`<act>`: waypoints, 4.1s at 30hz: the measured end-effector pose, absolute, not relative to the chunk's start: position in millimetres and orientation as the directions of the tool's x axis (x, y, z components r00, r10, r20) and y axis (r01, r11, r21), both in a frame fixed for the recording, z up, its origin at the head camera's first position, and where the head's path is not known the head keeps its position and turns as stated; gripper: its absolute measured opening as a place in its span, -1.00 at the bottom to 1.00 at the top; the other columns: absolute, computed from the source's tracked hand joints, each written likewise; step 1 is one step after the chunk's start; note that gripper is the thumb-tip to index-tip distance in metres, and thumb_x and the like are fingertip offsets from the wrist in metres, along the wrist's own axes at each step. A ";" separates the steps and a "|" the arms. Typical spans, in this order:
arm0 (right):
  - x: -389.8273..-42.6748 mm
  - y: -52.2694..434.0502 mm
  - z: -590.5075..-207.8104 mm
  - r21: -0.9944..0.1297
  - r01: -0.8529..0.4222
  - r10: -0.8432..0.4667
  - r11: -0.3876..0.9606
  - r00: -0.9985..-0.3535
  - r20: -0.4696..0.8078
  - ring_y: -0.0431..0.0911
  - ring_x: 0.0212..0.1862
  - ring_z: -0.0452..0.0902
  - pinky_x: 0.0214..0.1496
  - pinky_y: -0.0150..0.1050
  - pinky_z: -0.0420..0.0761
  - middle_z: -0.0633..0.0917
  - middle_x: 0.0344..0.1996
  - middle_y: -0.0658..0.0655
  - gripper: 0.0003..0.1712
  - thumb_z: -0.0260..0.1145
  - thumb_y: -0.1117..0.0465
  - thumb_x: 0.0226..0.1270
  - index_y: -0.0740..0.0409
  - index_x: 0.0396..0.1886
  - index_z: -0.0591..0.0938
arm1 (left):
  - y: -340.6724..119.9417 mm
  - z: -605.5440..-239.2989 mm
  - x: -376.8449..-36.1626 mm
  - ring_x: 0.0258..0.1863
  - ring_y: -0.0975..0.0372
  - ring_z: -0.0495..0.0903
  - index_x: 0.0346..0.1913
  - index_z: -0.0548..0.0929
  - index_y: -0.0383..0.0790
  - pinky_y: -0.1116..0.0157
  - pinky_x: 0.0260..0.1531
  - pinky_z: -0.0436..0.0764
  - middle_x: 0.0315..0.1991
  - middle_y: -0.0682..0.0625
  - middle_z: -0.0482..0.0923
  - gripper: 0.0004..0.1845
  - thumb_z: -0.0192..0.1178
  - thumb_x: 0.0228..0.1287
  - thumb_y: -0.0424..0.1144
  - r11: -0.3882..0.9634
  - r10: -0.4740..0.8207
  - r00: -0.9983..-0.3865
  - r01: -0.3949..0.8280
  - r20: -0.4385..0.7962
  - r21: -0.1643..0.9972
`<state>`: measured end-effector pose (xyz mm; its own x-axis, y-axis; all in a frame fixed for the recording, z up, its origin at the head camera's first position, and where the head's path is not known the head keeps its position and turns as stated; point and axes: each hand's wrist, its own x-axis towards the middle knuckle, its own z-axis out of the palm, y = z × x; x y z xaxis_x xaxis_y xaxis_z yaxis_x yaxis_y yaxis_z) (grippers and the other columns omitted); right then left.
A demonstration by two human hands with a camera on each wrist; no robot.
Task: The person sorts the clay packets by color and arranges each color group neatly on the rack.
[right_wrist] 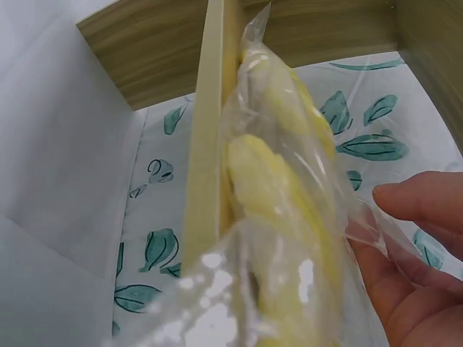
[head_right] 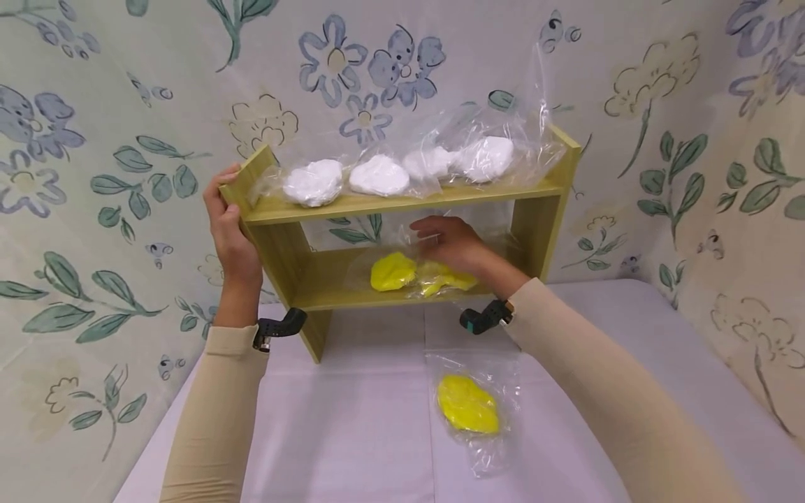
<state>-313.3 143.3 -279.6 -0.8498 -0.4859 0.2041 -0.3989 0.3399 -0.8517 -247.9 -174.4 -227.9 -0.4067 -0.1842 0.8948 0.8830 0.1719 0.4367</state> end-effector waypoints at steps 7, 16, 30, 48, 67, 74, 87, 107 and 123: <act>-303.0 155.9 -278.2 -0.858 -0.380 -0.453 0.346 -0.868 0.202 0.17 0.25 0.42 0.16 -0.06 0.51 0.42 0.27 0.35 -0.41 0.24 0.38 0.30 0.21 0.34 0.40 | -174.4 -230.3 -246.7 0.37 0.10 0.20 0.17 0.29 -0.45 0.21 0.38 0.13 0.33 -0.20 0.26 -0.53 -0.35 0.23 -0.36 0.206 -0.185 -0.424 0.865 0.887 0.457; -280.8 162.4 -276.5 -0.822 -0.399 -0.342 0.406 -0.901 0.268 0.11 0.18 0.51 0.04 -0.26 0.58 0.44 0.30 0.19 -0.45 0.25 0.36 0.26 0.20 0.27 0.47 | -173.2 -227.7 -250.9 0.33 0.06 0.24 0.16 0.30 -0.46 0.17 0.35 0.17 0.30 -0.34 0.23 -0.53 -0.35 0.20 -0.37 0.184 -0.202 -0.392 0.885 0.897 0.428; -228.3 187.1 -291.1 -0.845 -0.435 -0.335 0.312 -0.882 0.331 0.13 0.15 0.53 -0.07 -0.42 0.59 0.48 0.24 0.27 -0.49 0.27 0.33 0.31 0.31 0.25 0.44 | -171.9 -226.1 -251.3 0.32 0.08 0.26 0.14 0.32 -0.41 0.19 0.34 0.18 0.28 -0.20 0.31 -0.54 -0.35 0.19 -0.37 0.196 -0.229 -0.383 0.882 0.895 0.428; -155.8 215.2 -328.9 -0.839 -0.443 -0.296 0.317 -0.886 0.356 -0.16 0.03 0.62 -0.10 -0.37 0.62 0.60 0.09 0.17 -0.56 0.26 0.34 0.32 0.21 0.20 0.49 | -171.0 -227.1 -251.6 0.32 0.09 0.25 0.13 0.33 -0.38 0.20 0.35 0.18 0.29 -0.19 0.31 -0.55 -0.34 0.21 -0.34 0.211 -0.227 -0.384 0.878 0.895 0.430; -118.5 239.0 -376.0 -0.840 -0.224 -0.156 0.495 -0.973 0.168 -0.35 -0.05 0.59 -0.16 -0.35 0.64 0.58 0.10 0.15 -0.49 0.30 0.16 0.32 0.07 0.25 0.46 | -174.8 -228.5 -251.6 0.32 0.09 0.26 0.13 0.33 -0.32 0.19 0.35 0.18 0.29 -0.21 0.29 -0.55 -0.35 0.19 -0.34 0.188 -0.233 -0.391 0.880 0.890 0.436; -112.2 244.6 -393.5 -0.839 -0.113 -0.103 0.532 -0.992 0.068 -0.05 0.02 0.61 -0.14 -0.31 0.65 0.56 0.13 0.21 -0.40 0.31 0.08 0.31 0.07 0.31 0.40 | -175.2 -229.3 -252.7 0.32 0.10 0.26 0.15 0.31 -0.33 0.20 0.35 0.18 0.31 -0.26 0.26 -0.53 -0.34 0.19 -0.32 0.210 -0.216 -0.395 0.874 0.893 0.438; -109.2 256.6 -423.2 -0.897 0.225 -0.119 0.380 -0.950 -0.289 0.07 0.06 0.58 -0.05 -0.17 0.64 0.41 0.25 0.39 -0.20 0.30 0.02 0.29 0.11 0.45 0.22 | -171.3 -228.2 -254.3 0.32 0.10 0.25 0.12 0.34 -0.33 0.20 0.35 0.17 0.28 -0.23 0.29 -0.55 -0.34 0.18 -0.34 0.175 -0.247 -0.396 0.880 0.885 0.442; -112.0 262.0 -444.7 -0.914 0.406 -0.265 -0.021 -0.883 -0.387 -0.06 0.12 0.55 0.08 -0.19 0.56 0.50 0.18 0.18 -0.32 0.19 0.10 0.40 0.06 0.46 0.22 | -170.4 -228.1 -253.2 0.32 0.09 0.26 0.12 0.34 -0.36 0.20 0.35 0.17 0.28 -0.32 0.26 -0.56 -0.33 0.20 -0.35 0.175 -0.240 -0.385 0.886 0.891 0.430; -129.3 224.1 -443.1 -0.880 0.289 -0.088 0.377 -0.935 -0.345 -0.03 -0.18 0.52 -0.22 -0.20 0.50 0.64 0.02 0.21 -0.25 0.33 -0.01 0.25 0.16 0.37 0.34 | -169.6 -228.2 -251.3 0.31 0.06 0.26 0.12 0.32 -0.39 0.19 0.34 0.19 0.28 -0.20 0.31 -0.55 -0.33 0.20 -0.34 0.178 -0.228 -0.391 0.884 0.892 0.433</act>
